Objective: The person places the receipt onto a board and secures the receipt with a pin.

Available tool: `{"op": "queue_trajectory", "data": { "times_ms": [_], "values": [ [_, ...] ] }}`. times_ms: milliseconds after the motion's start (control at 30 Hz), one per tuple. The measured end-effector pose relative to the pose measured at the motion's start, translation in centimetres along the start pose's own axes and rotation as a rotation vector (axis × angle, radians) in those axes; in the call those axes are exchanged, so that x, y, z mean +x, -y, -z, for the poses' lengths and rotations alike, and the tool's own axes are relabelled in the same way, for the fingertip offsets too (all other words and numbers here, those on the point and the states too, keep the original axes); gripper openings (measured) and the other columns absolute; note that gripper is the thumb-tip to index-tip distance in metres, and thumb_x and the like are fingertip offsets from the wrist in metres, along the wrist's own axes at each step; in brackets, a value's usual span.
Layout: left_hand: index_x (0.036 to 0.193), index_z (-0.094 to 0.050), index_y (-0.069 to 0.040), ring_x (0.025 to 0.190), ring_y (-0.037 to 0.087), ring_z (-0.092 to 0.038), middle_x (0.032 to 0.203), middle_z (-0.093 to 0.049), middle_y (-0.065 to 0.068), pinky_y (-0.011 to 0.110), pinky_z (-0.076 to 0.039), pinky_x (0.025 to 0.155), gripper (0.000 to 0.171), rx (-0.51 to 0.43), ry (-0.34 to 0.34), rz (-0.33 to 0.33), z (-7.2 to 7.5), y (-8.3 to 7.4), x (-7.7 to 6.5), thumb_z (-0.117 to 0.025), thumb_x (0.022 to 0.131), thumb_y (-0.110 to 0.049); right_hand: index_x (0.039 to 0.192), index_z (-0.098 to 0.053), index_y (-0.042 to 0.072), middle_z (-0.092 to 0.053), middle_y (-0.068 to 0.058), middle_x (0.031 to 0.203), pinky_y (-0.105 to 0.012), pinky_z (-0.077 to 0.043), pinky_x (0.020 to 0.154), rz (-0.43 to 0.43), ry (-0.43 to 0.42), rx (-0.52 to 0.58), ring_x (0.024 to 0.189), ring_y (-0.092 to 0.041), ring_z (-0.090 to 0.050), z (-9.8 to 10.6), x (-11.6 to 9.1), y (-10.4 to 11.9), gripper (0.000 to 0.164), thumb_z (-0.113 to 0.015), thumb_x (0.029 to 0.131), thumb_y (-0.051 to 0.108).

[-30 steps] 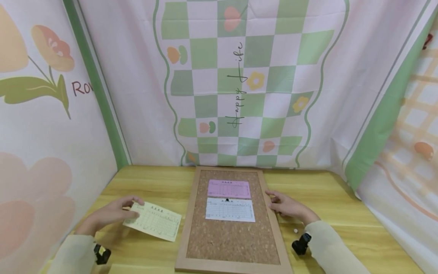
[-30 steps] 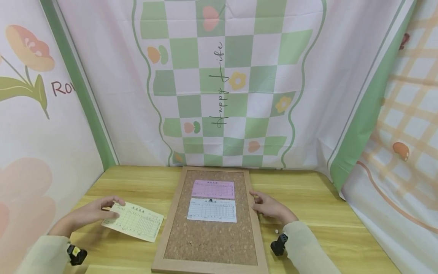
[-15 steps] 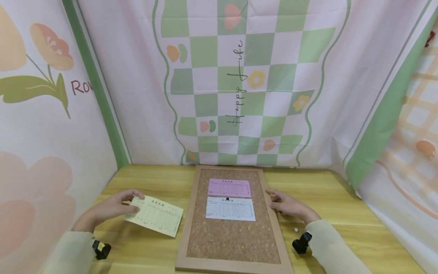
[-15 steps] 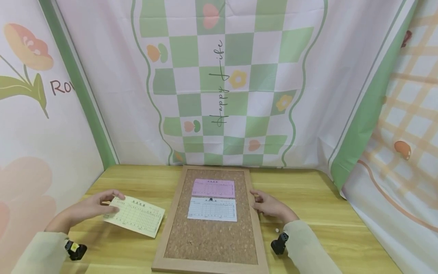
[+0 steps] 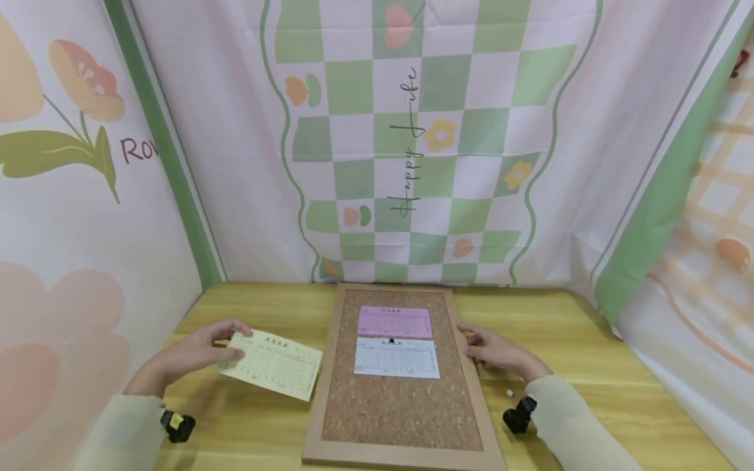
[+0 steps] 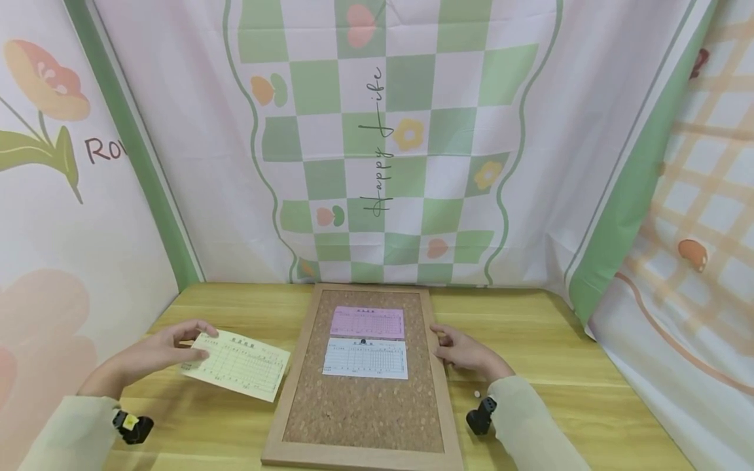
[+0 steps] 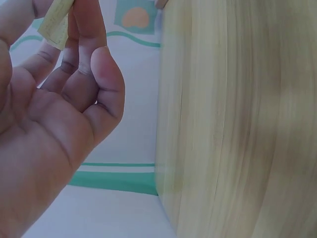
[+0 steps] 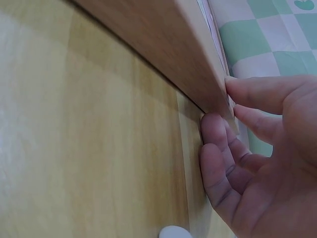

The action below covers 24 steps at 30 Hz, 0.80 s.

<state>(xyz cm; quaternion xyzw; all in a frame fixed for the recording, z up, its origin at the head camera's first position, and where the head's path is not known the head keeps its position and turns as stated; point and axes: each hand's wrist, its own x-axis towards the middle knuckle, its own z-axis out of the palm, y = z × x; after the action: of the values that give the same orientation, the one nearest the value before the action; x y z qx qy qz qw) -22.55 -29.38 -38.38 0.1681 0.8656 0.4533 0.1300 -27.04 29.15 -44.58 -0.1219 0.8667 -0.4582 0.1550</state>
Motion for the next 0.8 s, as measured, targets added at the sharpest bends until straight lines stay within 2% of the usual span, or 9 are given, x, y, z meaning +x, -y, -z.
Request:
{"op": "queue_trajectory", "data": {
  "times_ms": [67, 233, 367, 567, 800],
  "values": [
    [0.129, -0.055, -0.013, 0.137, 0.055, -0.027, 0.152, -0.035, 0.025, 0.068, -0.040, 0.096, 0.039, -0.008, -0.007, -0.004, -0.2, 0.0, 0.0, -0.068, 0.096, -0.029, 0.154, -0.026, -0.004, -0.048, -0.029, 0.128, -0.032, -0.043, 0.061, 0.003, -0.002, -0.005, 0.085, -0.024, -0.051, 0.1, 0.1, 0.0, 0.062, -0.056, 0.103, 0.013],
    [0.131, -0.055, -0.012, 0.139, 0.057, -0.022, 0.155, -0.030, 0.026, 0.071, -0.035, 0.099, 0.040, -0.028, 0.000, -0.034, -0.7, -0.1, 0.1, -0.066, 0.097, -0.030, 0.155, -0.025, -0.003, -0.048, -0.026, 0.128, -0.031, -0.041, 0.058, -0.001, 0.013, 0.013, 0.078, -0.023, -0.049, 0.1, 0.1, 0.2, 0.062, -0.055, 0.103, 0.013],
    [0.132, -0.055, -0.014, 0.139, 0.056, -0.023, 0.155, -0.031, 0.025, 0.071, -0.034, 0.100, 0.040, -0.042, 0.001, -0.034, -1.2, -0.1, 0.4, -0.066, 0.097, -0.030, 0.156, -0.025, -0.003, -0.049, -0.025, 0.127, -0.030, -0.038, 0.056, -0.004, 0.019, 0.028, 0.072, -0.022, -0.046, 0.0, 0.0, 0.3, 0.062, -0.054, 0.104, 0.012],
    [0.131, -0.055, -0.016, 0.138, 0.054, -0.028, 0.153, -0.035, 0.024, 0.069, -0.035, 0.101, 0.041, -0.059, 0.005, -0.027, -2.0, 0.0, 1.1, -0.068, 0.096, -0.031, 0.155, -0.026, -0.004, -0.047, -0.024, 0.125, -0.029, -0.039, 0.056, -0.004, 0.008, 0.029, 0.073, -0.021, -0.047, 0.1, 0.1, 0.4, 0.062, -0.056, 0.102, 0.012],
    [0.131, -0.056, -0.016, 0.139, 0.052, -0.028, 0.154, -0.035, 0.022, 0.071, -0.031, 0.102, 0.040, -0.074, 0.017, -0.037, -3.2, 0.3, 1.8, -0.068, 0.096, -0.031, 0.151, -0.031, -0.008, -0.048, -0.024, 0.119, -0.030, -0.042, 0.055, 0.000, -0.023, 0.026, 0.073, -0.021, -0.050, -0.1, -0.1, 1.0, 0.060, -0.058, 0.100, 0.009]
  ]
}}
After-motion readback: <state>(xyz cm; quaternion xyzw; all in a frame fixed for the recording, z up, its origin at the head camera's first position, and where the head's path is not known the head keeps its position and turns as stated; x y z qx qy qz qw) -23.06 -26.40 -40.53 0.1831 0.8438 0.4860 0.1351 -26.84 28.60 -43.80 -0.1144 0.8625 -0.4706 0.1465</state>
